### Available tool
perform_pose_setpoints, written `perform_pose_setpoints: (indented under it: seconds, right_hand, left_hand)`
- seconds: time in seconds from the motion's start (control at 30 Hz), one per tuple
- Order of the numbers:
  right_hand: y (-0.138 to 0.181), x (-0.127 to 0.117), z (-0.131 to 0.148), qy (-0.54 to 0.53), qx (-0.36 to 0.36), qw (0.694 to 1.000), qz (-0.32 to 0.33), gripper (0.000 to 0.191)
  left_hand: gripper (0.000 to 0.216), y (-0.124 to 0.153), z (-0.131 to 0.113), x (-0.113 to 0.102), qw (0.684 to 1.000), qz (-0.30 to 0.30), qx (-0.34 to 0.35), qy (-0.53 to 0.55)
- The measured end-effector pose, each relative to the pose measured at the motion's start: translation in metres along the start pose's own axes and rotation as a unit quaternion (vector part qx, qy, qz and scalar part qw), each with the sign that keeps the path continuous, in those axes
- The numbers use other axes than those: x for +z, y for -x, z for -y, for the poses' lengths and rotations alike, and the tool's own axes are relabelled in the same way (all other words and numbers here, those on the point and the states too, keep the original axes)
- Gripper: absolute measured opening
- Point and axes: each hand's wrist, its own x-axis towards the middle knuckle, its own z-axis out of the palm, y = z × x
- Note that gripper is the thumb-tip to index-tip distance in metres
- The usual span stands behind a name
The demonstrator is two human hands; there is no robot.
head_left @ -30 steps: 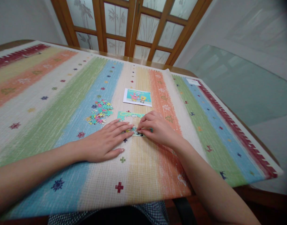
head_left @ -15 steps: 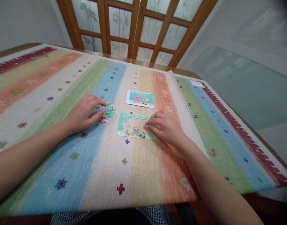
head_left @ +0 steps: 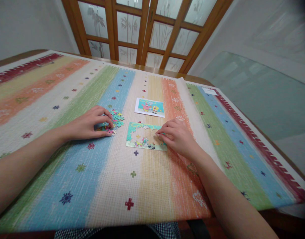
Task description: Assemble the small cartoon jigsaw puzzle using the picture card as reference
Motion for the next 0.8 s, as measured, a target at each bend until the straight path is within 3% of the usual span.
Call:
perform_pose_setpoints:
  seconds: [0.8]
  right_hand:
    - [-0.0001, 0.0003, 0.0039, -0.003, 0.000, 1.000, 0.011, 0.016]
  left_hand:
    - [0.024, -0.0013, 0.0076, 0.0080, 1.000, 0.000, 0.011, 0.023]
